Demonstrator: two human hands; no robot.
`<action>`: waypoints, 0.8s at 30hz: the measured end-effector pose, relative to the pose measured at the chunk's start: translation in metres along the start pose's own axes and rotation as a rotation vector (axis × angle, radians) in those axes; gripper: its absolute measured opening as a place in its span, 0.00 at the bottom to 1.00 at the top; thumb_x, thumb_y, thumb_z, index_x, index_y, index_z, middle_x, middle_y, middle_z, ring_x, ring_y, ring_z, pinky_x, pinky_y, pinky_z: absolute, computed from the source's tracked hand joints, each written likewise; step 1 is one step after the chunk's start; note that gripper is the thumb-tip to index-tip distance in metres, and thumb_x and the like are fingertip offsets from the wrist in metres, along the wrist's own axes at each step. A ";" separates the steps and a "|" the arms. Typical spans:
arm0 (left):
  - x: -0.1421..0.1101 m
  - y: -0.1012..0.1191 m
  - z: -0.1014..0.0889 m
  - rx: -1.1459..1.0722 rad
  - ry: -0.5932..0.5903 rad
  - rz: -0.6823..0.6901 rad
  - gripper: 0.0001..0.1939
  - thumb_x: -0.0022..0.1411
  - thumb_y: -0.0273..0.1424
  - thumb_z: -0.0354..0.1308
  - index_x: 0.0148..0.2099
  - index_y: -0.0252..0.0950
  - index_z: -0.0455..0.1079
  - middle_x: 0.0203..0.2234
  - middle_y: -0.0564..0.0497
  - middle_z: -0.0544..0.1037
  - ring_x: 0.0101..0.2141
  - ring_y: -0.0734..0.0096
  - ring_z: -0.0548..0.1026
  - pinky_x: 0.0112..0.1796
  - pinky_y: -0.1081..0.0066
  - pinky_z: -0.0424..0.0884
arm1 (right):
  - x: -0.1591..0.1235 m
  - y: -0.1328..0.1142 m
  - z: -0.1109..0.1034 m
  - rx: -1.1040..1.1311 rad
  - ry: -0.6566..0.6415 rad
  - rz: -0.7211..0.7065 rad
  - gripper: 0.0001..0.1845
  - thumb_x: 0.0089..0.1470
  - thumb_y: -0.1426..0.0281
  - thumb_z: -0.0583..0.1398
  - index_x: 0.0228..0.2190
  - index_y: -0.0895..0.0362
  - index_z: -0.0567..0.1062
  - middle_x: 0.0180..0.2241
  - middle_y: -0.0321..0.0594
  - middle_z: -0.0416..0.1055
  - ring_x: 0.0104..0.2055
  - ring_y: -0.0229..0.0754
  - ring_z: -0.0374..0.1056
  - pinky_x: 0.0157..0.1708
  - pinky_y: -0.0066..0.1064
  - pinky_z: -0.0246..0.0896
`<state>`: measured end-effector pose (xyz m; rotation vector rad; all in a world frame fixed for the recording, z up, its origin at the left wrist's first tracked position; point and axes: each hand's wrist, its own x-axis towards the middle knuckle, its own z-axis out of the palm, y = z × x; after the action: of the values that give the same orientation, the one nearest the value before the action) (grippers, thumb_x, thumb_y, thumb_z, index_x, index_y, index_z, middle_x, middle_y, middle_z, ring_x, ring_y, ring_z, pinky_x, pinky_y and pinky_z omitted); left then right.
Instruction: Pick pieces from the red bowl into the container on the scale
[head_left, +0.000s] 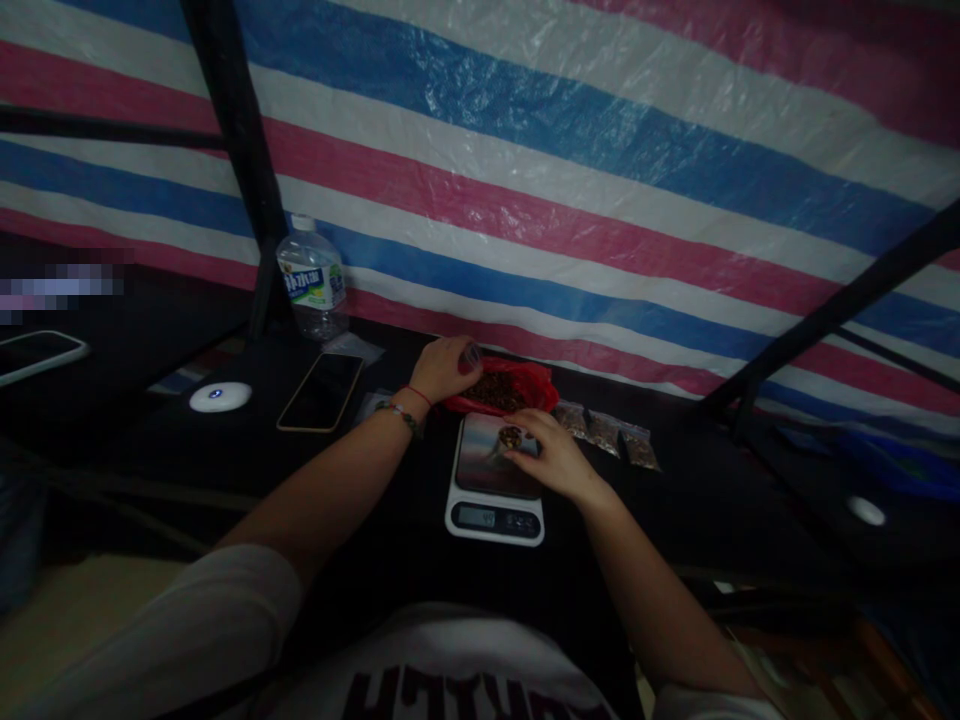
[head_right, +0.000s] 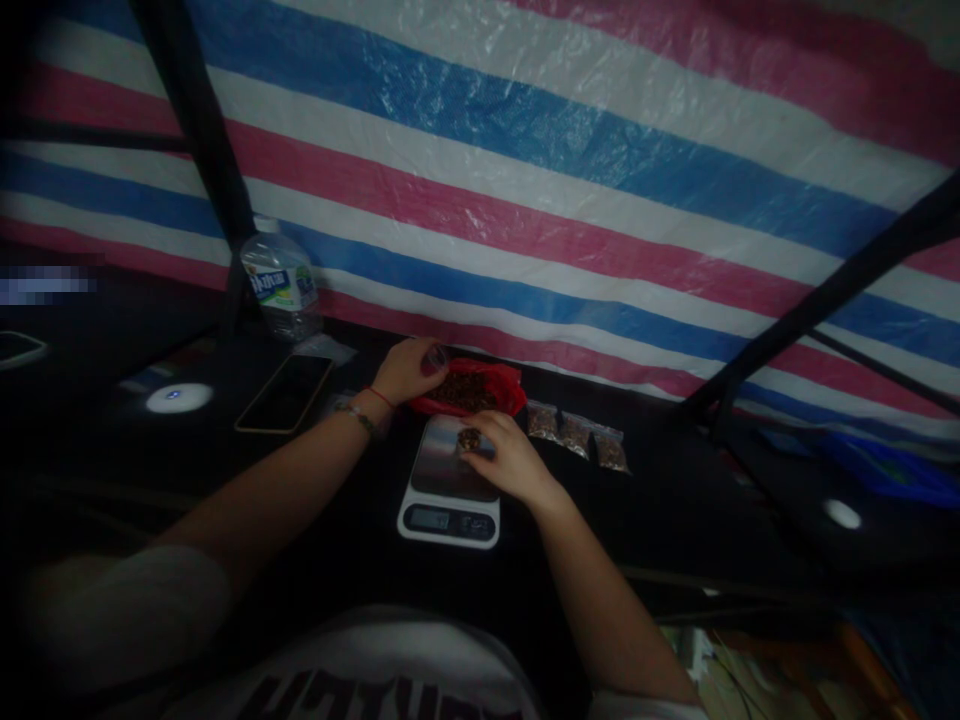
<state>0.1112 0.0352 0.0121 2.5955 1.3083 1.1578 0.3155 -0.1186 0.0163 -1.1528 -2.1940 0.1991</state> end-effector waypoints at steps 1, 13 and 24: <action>0.000 0.000 0.000 0.001 0.005 0.003 0.22 0.55 0.40 0.57 0.50 0.35 0.68 0.43 0.44 0.76 0.44 0.57 0.73 0.49 0.61 0.67 | 0.000 0.001 0.001 0.011 -0.012 0.016 0.22 0.51 0.70 0.63 0.49 0.53 0.70 0.47 0.46 0.70 0.50 0.46 0.66 0.51 0.41 0.62; 0.000 -0.004 0.003 0.002 0.043 0.016 0.23 0.54 0.40 0.58 0.50 0.35 0.68 0.43 0.44 0.76 0.44 0.58 0.73 0.48 0.62 0.67 | 0.031 0.055 -0.002 0.008 0.083 0.235 0.16 0.57 0.69 0.56 0.46 0.56 0.74 0.45 0.45 0.73 0.46 0.43 0.69 0.48 0.37 0.63; 0.000 -0.005 0.003 0.014 0.058 0.034 0.23 0.53 0.39 0.58 0.51 0.35 0.68 0.43 0.45 0.76 0.44 0.58 0.74 0.48 0.63 0.68 | 0.086 0.087 0.024 -0.357 -0.416 0.295 0.11 0.50 0.74 0.61 0.36 0.57 0.81 0.40 0.44 0.78 0.43 0.45 0.73 0.44 0.28 0.62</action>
<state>0.1094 0.0394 0.0081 2.6237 1.2921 1.2429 0.3257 0.0045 0.0023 -1.7702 -2.4732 0.1892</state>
